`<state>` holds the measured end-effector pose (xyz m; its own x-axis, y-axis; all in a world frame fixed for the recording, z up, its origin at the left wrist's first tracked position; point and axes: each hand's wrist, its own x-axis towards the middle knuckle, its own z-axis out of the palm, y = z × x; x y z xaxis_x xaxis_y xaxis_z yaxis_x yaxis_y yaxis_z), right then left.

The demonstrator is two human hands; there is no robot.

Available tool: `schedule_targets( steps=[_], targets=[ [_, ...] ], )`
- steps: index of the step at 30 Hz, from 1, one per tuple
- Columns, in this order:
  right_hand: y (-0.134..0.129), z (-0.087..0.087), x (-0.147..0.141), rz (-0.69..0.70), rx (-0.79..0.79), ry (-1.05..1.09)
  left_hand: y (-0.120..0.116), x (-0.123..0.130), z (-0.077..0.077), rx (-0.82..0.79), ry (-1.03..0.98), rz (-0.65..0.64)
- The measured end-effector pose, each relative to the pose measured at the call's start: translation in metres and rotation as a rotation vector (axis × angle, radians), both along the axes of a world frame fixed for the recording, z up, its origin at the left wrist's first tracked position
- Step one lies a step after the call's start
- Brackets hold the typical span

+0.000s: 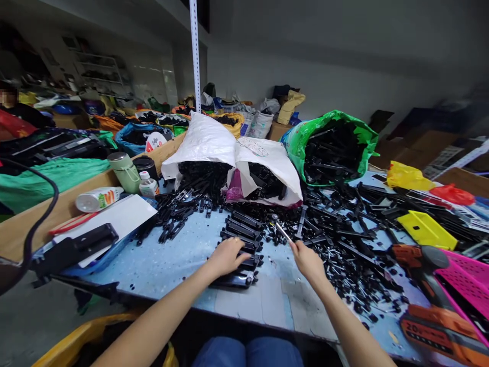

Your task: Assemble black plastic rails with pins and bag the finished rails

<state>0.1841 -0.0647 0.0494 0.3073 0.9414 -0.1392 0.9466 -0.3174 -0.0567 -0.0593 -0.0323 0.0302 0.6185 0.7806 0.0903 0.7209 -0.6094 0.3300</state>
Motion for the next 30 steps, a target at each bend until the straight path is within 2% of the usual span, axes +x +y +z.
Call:
schedule_targets(
  steps=[2,3,5,7,9,13,15,17,22,26,30],
  targets=[
    [-0.022,-0.01,0.024,-0.051,-0.006,0.006,-0.028,-0.017,-0.006,0.06,0.023,-0.034],
    [-0.03,-0.016,0.031,-0.057,0.041,0.015,-0.04,-0.024,-0.009,0.087,0.056,-0.046],
    [-0.043,-0.025,0.034,-0.035,0.24,0.102,-0.055,-0.032,-0.013,0.097,0.128,-0.06],
    [-0.051,-0.031,0.021,0.001,0.465,0.328,-0.062,-0.033,-0.007,0.043,0.143,-0.045],
    [-0.057,-0.032,-0.005,0.018,0.537,0.689,-0.062,-0.031,0.01,-0.045,0.102,-0.016],
    [-0.068,-0.027,-0.066,0.13,0.311,1.429,-0.062,-0.024,0.059,-0.181,0.037,0.025],
    [-0.073,-0.024,-0.087,0.14,0.238,1.667,-0.063,-0.022,0.076,-0.193,0.001,0.045],
    [-0.076,-0.024,-0.098,0.09,0.256,1.809,-0.064,-0.021,0.084,-0.126,-0.08,0.074],
    [-0.084,-0.026,-0.104,0.005,0.318,2.133,-0.08,-0.027,0.091,0.24,-0.542,0.081],
    [-0.091,-0.032,-0.109,-0.059,0.257,2.342,-0.099,-0.031,0.094,0.361,-0.834,0.082],
    [-0.094,-0.039,-0.113,-0.162,0.239,2.51,-0.114,-0.025,0.08,0.55,-1.106,0.152]
  ],
)
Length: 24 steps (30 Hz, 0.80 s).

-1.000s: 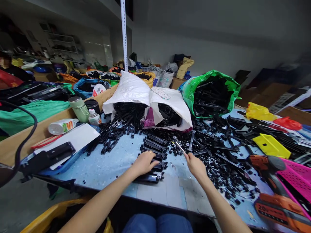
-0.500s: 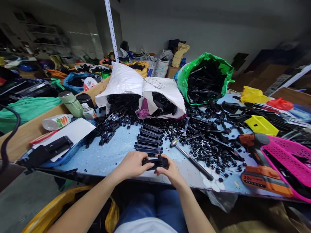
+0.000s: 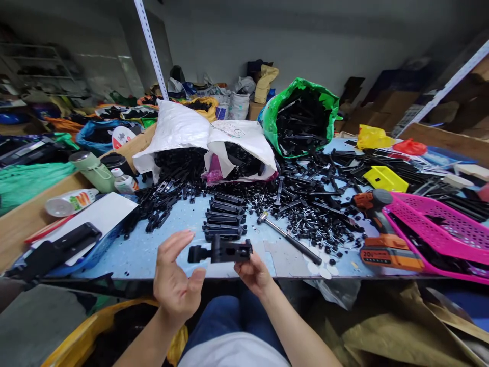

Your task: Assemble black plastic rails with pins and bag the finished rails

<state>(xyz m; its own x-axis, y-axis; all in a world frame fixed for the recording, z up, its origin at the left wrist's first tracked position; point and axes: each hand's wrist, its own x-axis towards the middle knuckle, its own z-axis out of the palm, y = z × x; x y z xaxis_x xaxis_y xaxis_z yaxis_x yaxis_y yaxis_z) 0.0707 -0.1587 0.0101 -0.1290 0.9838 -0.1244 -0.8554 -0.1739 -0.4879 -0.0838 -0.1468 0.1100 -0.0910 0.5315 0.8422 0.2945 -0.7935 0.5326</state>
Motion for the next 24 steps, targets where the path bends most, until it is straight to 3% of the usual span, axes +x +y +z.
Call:
schedule_targets(
  steps=[2,4,6,8,12,18,21,24],
  targets=[
    [0.0,-0.003,0.0,-0.019,-0.009,0.056,-0.007,0.008,-0.015,-0.065,-0.138,0.029],
    [0.0,-0.004,-0.001,-0.027,0.001,0.066,-0.013,0.018,-0.031,-0.266,-0.191,0.018],
    [0.0,-0.005,-0.001,-0.026,0.024,0.049,-0.018,0.03,-0.045,-0.48,-0.142,-0.021],
    [-0.001,-0.004,-0.002,-0.013,0.048,0.03,-0.022,0.041,-0.053,-0.596,-0.068,-0.041],
    [-0.003,-0.001,-0.006,0.031,0.095,0.023,-0.023,0.056,-0.055,-0.594,-0.048,-0.031],
    [-0.009,0.0,-0.008,0.091,0.218,-0.075,-0.027,0.052,-0.041,-0.482,0.1,-0.114],
    [0.005,0.002,0.005,0.053,0.325,-0.3,-0.025,0.045,-0.037,-0.474,0.122,-0.115],
    [0.054,0.01,0.027,-0.111,0.36,-1.015,-0.015,0.039,-0.044,-0.65,-0.085,-0.151]
  ],
)
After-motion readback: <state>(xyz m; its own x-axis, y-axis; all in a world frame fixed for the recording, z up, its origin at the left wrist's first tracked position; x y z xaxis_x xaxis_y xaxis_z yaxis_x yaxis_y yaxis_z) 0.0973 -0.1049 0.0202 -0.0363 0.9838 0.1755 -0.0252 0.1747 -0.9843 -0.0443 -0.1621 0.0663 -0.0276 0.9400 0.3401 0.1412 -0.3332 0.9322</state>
